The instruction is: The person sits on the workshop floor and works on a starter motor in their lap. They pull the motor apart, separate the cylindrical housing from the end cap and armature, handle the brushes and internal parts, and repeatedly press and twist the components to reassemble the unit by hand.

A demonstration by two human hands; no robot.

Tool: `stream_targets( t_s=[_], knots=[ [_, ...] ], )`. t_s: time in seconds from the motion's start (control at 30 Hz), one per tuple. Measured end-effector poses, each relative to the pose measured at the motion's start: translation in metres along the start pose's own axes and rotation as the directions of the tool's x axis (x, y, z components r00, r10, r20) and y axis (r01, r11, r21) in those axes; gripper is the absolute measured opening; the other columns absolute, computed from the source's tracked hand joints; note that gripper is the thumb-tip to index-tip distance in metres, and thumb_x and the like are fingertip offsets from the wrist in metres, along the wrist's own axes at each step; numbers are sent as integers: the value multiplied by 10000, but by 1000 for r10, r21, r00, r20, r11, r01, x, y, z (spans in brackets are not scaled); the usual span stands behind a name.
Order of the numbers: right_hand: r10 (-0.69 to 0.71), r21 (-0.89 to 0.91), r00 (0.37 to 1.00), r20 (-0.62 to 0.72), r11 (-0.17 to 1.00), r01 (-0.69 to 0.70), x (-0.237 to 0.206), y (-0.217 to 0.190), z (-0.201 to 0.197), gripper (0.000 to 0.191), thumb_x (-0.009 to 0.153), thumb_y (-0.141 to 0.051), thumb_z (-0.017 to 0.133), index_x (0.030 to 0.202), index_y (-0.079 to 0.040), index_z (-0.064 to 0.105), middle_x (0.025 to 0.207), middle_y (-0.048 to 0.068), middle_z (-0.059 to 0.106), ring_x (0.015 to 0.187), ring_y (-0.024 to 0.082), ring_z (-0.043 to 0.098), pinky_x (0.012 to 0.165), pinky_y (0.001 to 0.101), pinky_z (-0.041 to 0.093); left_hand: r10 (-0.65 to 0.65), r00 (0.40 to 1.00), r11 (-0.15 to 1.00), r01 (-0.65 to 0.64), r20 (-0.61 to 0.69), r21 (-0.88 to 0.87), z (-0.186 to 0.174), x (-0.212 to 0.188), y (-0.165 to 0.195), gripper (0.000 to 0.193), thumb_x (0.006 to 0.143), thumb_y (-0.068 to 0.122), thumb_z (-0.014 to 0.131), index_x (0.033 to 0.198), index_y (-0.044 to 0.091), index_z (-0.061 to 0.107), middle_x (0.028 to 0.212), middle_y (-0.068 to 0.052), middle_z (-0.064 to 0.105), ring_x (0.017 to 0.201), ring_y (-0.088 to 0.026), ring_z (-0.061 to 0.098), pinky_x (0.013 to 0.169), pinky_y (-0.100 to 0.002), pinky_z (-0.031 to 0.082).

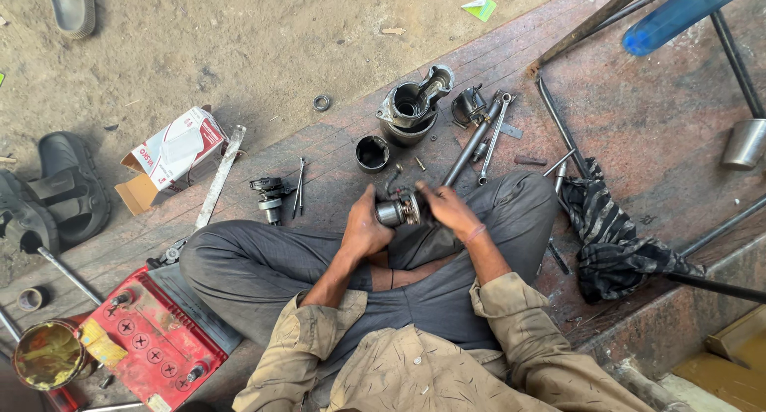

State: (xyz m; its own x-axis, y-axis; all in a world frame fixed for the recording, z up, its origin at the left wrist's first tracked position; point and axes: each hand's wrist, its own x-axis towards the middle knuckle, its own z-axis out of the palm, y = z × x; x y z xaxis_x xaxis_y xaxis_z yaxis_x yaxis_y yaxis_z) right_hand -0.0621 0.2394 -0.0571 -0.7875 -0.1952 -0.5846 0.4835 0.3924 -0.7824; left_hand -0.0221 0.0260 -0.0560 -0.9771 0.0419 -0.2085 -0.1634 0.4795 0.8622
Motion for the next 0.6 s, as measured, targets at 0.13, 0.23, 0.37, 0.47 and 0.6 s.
stream_targets(
  t_s=[0.13,0.23,0.37,0.47,0.6],
  knots=[
    [-366,259,919,144,911,322,-18,-29,-12,501,909,-277,740,1331,-38,612,1238,53,682,1143,106,628,956,282,525,-78,997,987,80,21,-137,-5,3,2,941,569,48,799,1404,-149,412,1086,-251,718,1047,-335,738,902,-365,558],
    [-435,378,868,239,865,330,-32,-45,-14,605,816,-146,817,1362,-26,586,1286,51,658,1159,128,635,982,315,545,-69,997,988,72,27,-133,-8,2,4,969,559,53,816,1411,-153,404,1084,-252,719,1040,-327,736,895,-363,560],
    [-356,302,921,159,906,298,-26,-35,-6,486,888,-217,780,1303,12,671,1182,92,692,1031,142,661,813,328,577,-93,994,995,94,49,-21,-8,0,6,830,606,34,780,1354,-128,458,1101,-274,704,1079,-393,705,908,-417,550],
    [231,17,973,27,973,-232,-5,-13,8,552,1075,-461,567,1209,45,743,1013,246,705,771,356,624,619,414,465,-11,1000,995,10,15,100,-5,-2,6,672,658,9,732,1289,-111,533,1155,-297,686,1123,-466,657,928,-474,527],
    [8,-307,1000,-16,952,-13,4,-4,6,640,1113,-510,480,1113,66,760,1015,251,734,1017,280,695,863,353,532,6,1000,998,-7,9,62,-5,-3,7,799,624,-7,722,1372,-134,473,1157,-311,668,1119,-461,655,940,-460,529]
  ],
)
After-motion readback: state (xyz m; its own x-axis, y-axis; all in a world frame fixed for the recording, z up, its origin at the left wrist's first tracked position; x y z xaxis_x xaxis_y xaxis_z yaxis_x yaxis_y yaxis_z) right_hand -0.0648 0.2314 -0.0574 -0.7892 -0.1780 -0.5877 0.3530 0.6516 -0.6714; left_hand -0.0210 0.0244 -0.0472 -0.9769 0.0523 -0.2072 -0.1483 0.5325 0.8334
